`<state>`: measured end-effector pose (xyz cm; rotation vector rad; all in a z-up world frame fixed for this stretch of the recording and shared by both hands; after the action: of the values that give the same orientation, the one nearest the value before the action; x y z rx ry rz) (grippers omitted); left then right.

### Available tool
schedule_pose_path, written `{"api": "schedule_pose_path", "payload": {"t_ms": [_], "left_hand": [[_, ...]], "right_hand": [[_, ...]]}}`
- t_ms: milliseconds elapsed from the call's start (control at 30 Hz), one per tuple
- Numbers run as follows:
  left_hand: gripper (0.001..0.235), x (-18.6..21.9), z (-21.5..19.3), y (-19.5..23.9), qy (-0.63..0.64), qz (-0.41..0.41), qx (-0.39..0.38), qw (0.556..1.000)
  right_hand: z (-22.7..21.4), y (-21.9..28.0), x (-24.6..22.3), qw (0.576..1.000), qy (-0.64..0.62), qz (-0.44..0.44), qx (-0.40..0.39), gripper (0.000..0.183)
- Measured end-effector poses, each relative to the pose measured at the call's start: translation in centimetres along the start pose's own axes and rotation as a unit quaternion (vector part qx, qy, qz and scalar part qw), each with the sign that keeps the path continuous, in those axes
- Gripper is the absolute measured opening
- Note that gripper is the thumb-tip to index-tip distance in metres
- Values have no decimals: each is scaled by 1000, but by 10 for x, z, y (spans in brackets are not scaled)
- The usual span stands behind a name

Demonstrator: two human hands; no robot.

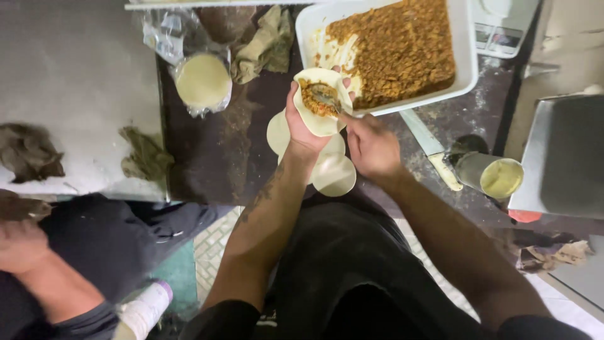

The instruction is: Filling and sealing dough to prepare empanadas in a commercial kitchen environment.

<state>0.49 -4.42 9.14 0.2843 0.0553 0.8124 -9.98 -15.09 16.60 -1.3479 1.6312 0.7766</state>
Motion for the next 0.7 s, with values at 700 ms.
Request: {"api": "schedule_pose_path", "payload": {"t_ms": [700], "left_hand": [[76,-72,35,164,-59,-42,-66,995]], "right_hand": [[-94,91,-14,909,329,-127,221,26]]}}
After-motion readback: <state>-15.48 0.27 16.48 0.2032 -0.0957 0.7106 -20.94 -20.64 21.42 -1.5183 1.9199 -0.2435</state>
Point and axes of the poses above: each hand's wrist, its own y-axis away from the middle knuckle, its own z-axis out of the palm, x = y × z, the point moved 4 cm from there along -y, towards the middle knuckle, and after that the axes turned 2 degrees about x, right-handed, at the moved point
